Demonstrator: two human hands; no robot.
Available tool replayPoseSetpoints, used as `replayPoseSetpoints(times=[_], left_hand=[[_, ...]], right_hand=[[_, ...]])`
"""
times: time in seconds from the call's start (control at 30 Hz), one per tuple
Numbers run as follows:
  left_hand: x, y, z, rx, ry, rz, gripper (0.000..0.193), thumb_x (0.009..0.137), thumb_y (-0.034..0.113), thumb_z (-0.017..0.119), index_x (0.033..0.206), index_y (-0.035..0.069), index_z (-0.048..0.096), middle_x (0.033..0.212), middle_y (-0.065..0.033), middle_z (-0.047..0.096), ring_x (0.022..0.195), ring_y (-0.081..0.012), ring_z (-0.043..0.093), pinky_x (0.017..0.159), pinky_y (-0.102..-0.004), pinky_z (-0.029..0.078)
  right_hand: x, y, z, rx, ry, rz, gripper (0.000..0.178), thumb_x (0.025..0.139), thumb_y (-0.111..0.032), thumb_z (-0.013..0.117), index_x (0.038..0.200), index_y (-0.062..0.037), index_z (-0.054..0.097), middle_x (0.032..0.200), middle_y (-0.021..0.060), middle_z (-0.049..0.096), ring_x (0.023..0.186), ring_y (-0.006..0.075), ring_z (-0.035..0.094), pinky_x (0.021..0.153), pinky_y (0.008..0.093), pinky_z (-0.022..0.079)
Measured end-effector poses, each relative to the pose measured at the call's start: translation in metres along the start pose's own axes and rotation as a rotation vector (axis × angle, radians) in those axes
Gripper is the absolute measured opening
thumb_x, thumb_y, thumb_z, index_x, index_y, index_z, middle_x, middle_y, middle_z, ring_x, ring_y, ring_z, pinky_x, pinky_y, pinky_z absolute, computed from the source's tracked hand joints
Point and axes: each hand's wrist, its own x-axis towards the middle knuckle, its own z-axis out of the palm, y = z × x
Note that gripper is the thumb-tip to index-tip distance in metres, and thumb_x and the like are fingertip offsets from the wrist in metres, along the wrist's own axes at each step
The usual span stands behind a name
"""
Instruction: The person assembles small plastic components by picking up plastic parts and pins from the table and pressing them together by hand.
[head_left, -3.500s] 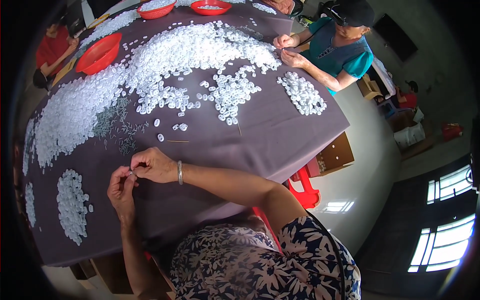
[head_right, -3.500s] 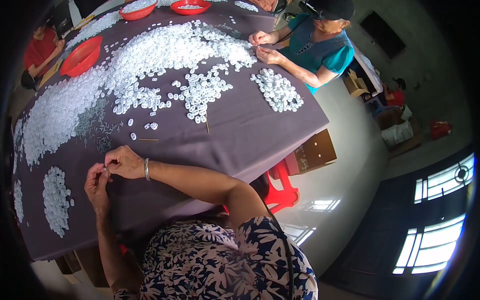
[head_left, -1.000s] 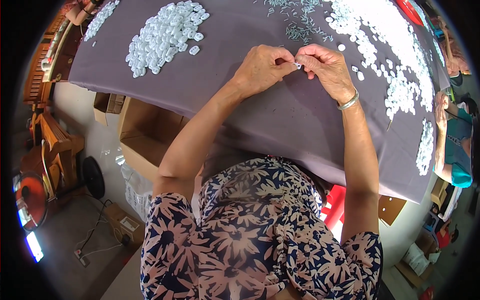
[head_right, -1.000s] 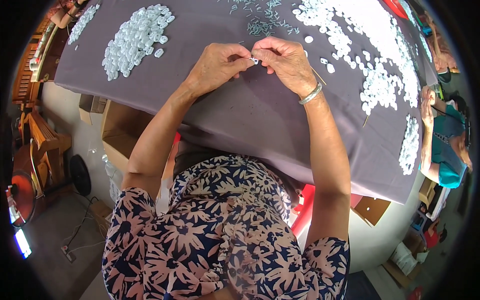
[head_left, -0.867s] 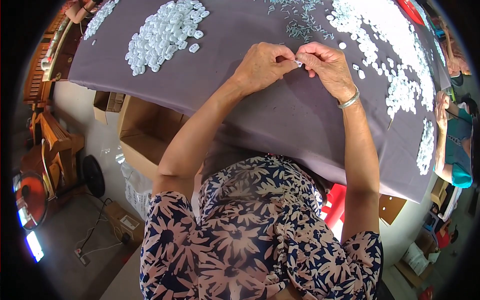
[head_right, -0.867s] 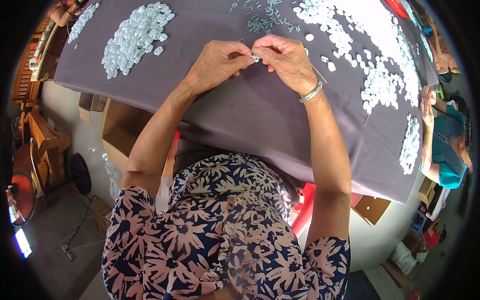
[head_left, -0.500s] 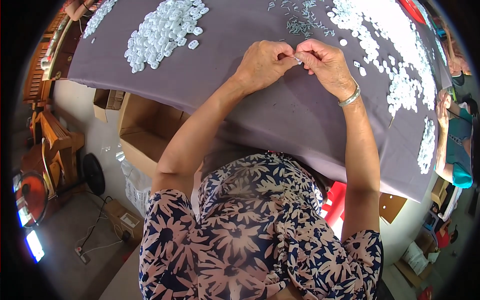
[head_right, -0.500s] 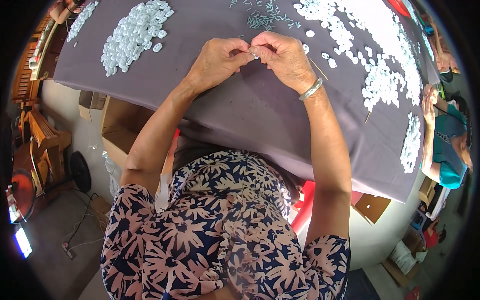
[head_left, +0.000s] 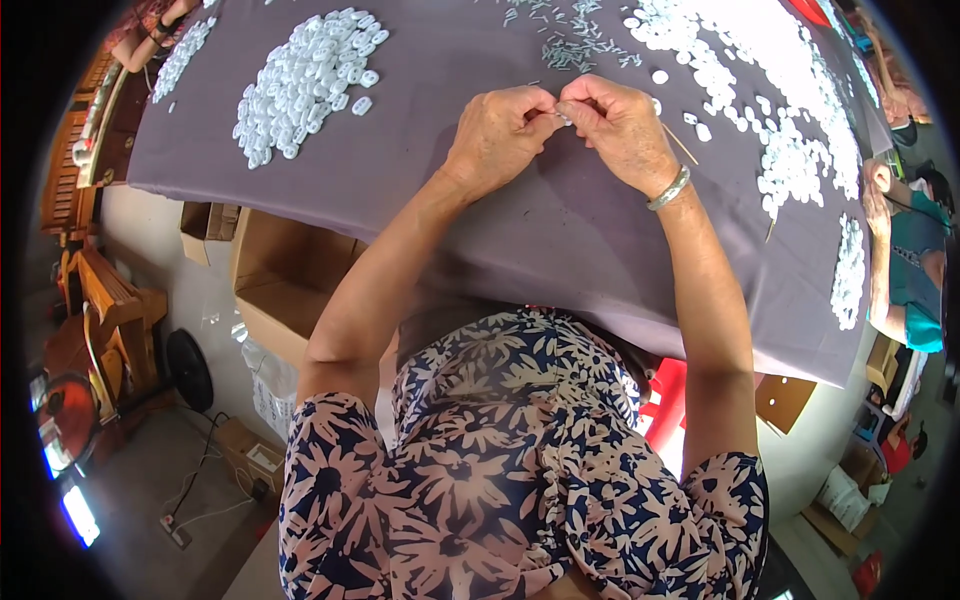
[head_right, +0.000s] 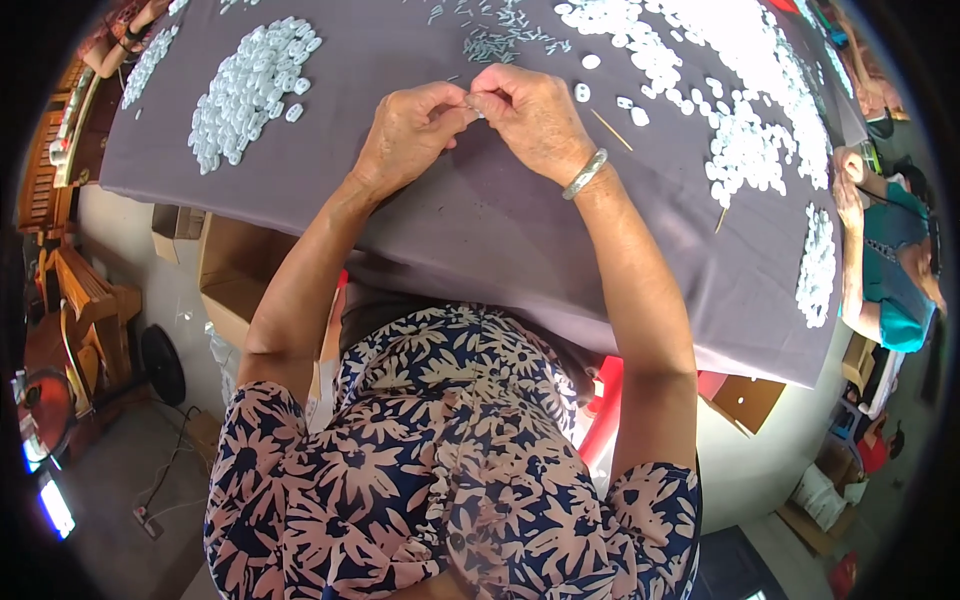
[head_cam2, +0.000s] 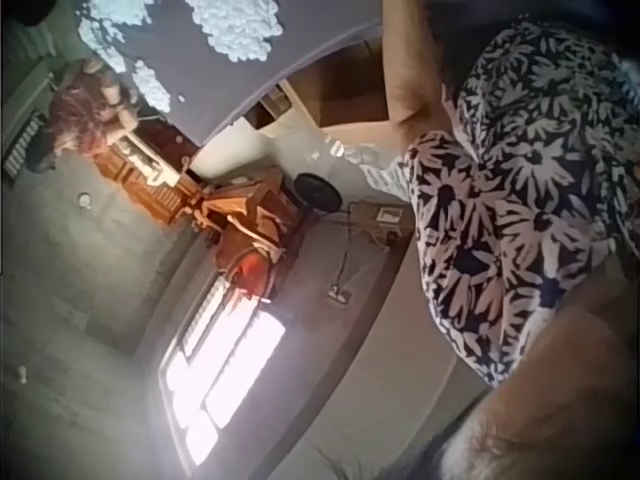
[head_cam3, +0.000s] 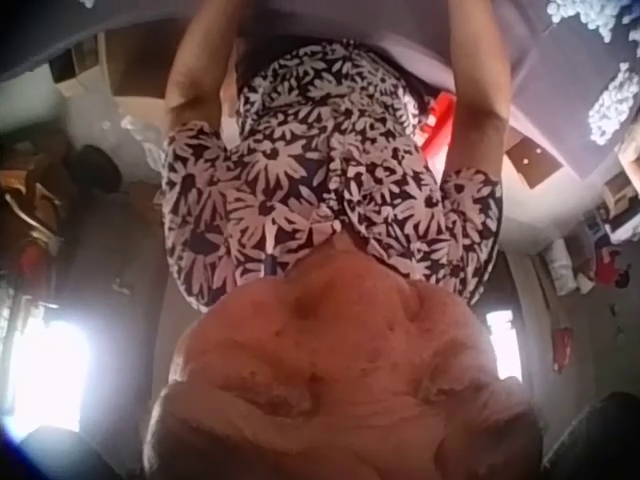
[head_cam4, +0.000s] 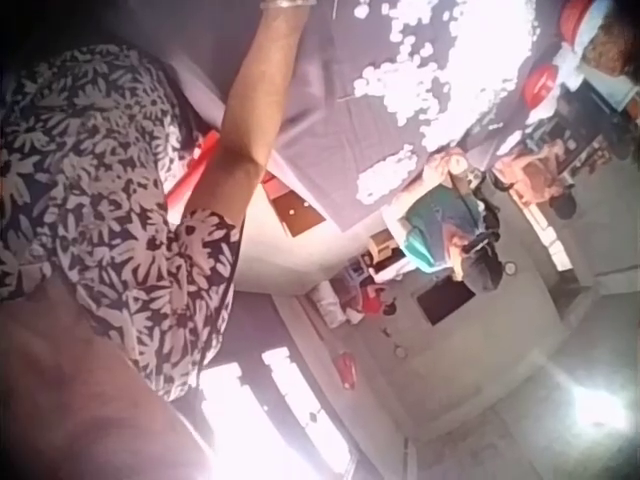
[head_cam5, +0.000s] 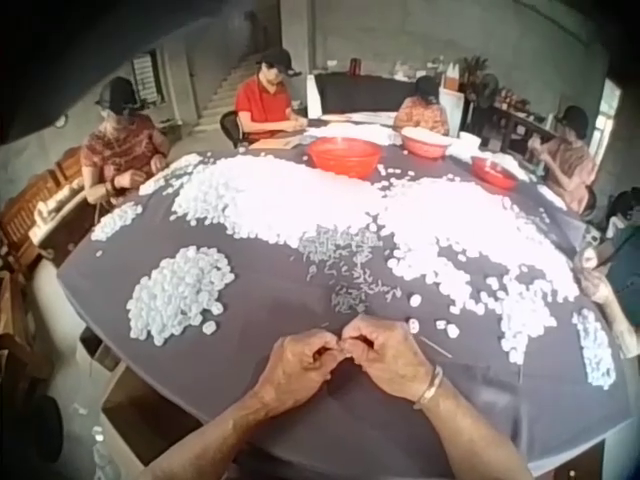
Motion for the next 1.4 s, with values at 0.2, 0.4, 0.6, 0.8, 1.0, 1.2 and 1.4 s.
replayPoseSetpoints(times=[0.2, 0.4, 0.6, 0.8, 1.0, 1.2, 1.4], left_hand=[[0.0, -0.006, -0.004, -0.086, -0.045, 0.0, 0.012, 0.085, 0.013, 0.065, 0.086, 0.001, 0.065, 0.068, -0.005, 0.062, 0.059, -0.0121, 0.06, 0.057, -0.0279, 0.051], [0.0, -0.002, -0.005, -0.095, -0.059, -0.012, 0.012, 0.085, 0.014, 0.065, 0.086, 0.001, 0.065, 0.067, -0.0032, 0.061, 0.058, -0.0107, 0.058, 0.058, -0.0271, 0.051], [0.001, 0.001, -0.005, -0.069, -0.074, -0.035, 0.012, 0.085, 0.015, 0.065, 0.085, 0.003, 0.065, 0.067, -0.002, 0.061, 0.058, -0.0107, 0.057, 0.059, -0.0272, 0.05], [0.0, 0.001, -0.005, -0.065, -0.075, -0.05, 0.014, 0.088, 0.016, 0.065, 0.087, 0.001, 0.064, 0.072, 0.0022, 0.058, 0.059, -0.0063, 0.05, 0.057, -0.0227, 0.045], [0.0, -0.004, -0.004, -0.04, -0.064, -0.02, 0.014, 0.087, 0.015, 0.065, 0.087, 0.001, 0.064, 0.073, 0.0014, 0.059, 0.06, -0.007, 0.051, 0.058, -0.0236, 0.046], [0.001, -0.009, -0.002, 0.021, -0.049, 0.032, 0.015, 0.087, 0.015, 0.065, 0.088, 0.001, 0.064, 0.075, 0.0003, 0.061, 0.062, -0.0076, 0.053, 0.058, -0.0245, 0.048], [0.002, -0.008, -0.002, 0.049, -0.04, 0.045, 0.016, 0.087, 0.016, 0.065, 0.088, 0.001, 0.064, 0.077, -0.0005, 0.062, 0.062, -0.0083, 0.054, 0.058, -0.0251, 0.048]], right_hand=[[0.0, 0.0, -0.003, 0.07, 0.0, -0.03, 0.009, 0.091, -0.011, 0.061, 0.098, -0.0068, 0.066, 0.077, -0.0027, 0.062, 0.065, 0.0047, 0.054, 0.057, 0.0205, 0.046], [0.007, 0.026, -0.05, 0.16, 0.222, -0.057, 0.008, 0.089, -0.007, 0.063, 0.093, -0.0034, 0.069, 0.081, -0.0033, 0.064, 0.072, 0.003, 0.055, 0.063, 0.0192, 0.045], [-0.002, 0.032, -0.09, -0.324, 0.121, 0.086, 0.006, 0.084, -0.008, 0.067, 0.088, -0.0033, 0.069, 0.073, -0.0038, 0.063, 0.067, 0.0038, 0.053, 0.063, 0.0206, 0.045], [-0.001, 0.028, -0.081, -0.484, 0.064, 0.146, 0.015, 0.078, -0.014, 0.072, 0.079, -0.0025, 0.064, 0.065, 0.0012, 0.059, 0.061, 0.0083, 0.053, 0.059, 0.0246, 0.045], [-0.001, 0.028, -0.07, -0.549, 0.069, 0.004, 0.011, 0.074, -0.008, 0.067, 0.078, -0.0008, 0.06, 0.067, 0.0058, 0.059, 0.06, 0.0152, 0.056, 0.059, 0.0283, 0.046], [-0.003, 0.026, -0.062, -0.779, 0.074, -0.089, 0.011, 0.072, -0.004, 0.061, 0.083, -0.0003, 0.061, 0.075, 0.0095, 0.061, 0.066, 0.0249, 0.062, 0.062, 0.0347, 0.049], [-0.001, 0.028, -0.052, -0.866, 0.163, -0.126, 0.011, 0.071, -0.003, 0.06, 0.081, -0.0004, 0.06, 0.079, 0.0103, 0.062, 0.07, 0.0305, 0.062, 0.064, 0.0386, 0.051]])
